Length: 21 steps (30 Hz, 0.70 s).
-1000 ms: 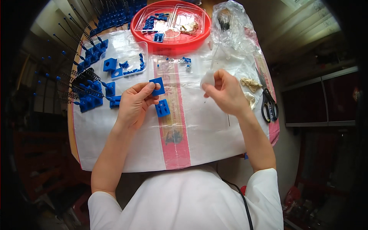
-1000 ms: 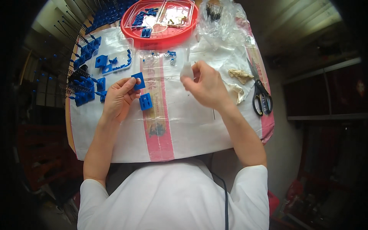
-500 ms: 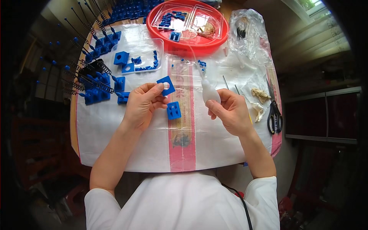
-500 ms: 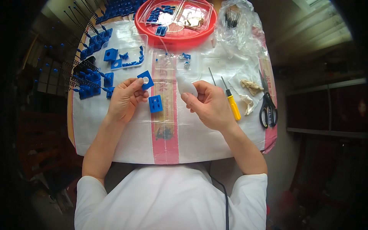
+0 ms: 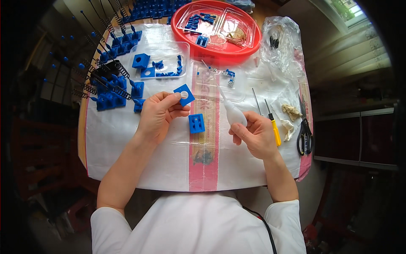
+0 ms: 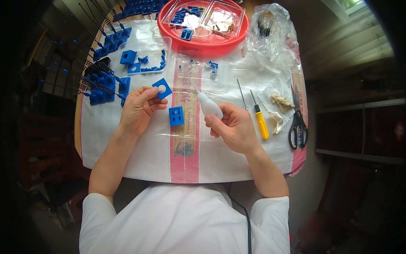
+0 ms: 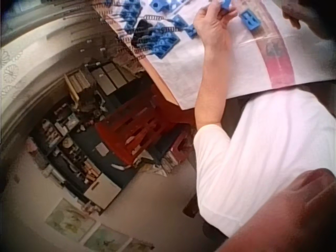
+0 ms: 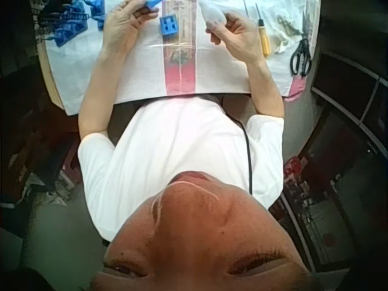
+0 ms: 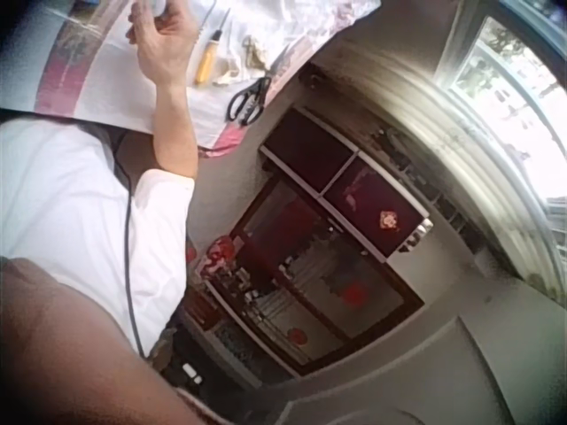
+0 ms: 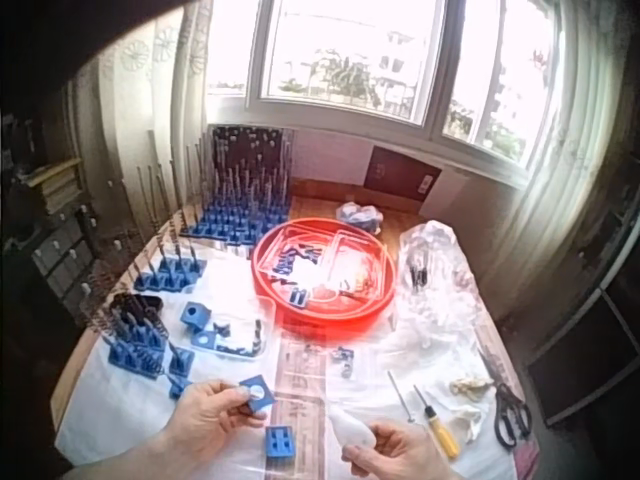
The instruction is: The recorder assembles small blue plastic blocks with springs and other components on a workspace.
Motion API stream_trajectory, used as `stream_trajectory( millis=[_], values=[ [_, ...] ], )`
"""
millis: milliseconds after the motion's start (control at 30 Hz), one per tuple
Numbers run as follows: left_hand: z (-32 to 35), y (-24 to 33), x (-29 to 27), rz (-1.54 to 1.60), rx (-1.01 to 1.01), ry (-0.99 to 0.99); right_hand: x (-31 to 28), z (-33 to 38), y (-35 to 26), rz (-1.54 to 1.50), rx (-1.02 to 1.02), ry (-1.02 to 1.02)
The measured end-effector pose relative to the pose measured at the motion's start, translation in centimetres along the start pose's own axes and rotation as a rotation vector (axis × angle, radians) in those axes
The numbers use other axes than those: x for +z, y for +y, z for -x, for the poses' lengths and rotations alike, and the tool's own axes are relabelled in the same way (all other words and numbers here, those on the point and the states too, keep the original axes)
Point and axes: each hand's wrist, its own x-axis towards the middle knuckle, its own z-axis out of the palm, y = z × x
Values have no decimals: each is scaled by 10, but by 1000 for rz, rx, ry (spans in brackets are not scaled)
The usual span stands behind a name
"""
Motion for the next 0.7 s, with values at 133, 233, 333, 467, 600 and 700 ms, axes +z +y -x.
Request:
stream_trajectory(
  millis=[133, 233, 333, 467, 600, 700],
  values=[
    [-3, -4, -4, -72, 56, 19, 0, 5, -3, 43, 34, -5],
    [-1, -6, -2, -130, 75, 20, 1, 8, -4, 56, 11, 10],
    [-2, -10, -1, -141, 83, 16, -1, 8, 0, 77, -75, 51],
    [-2, -11, -2, -118, 85, 14, -5, 7, -1, 147, -150, 122],
    [-1, -9, -2, -110, 86, 12, -6, 7, 0, 178, -157, 123],
    [-2, -9, -1, -98, 95, -4, -7, 7, 1, 200, -178, 118]
  ],
)
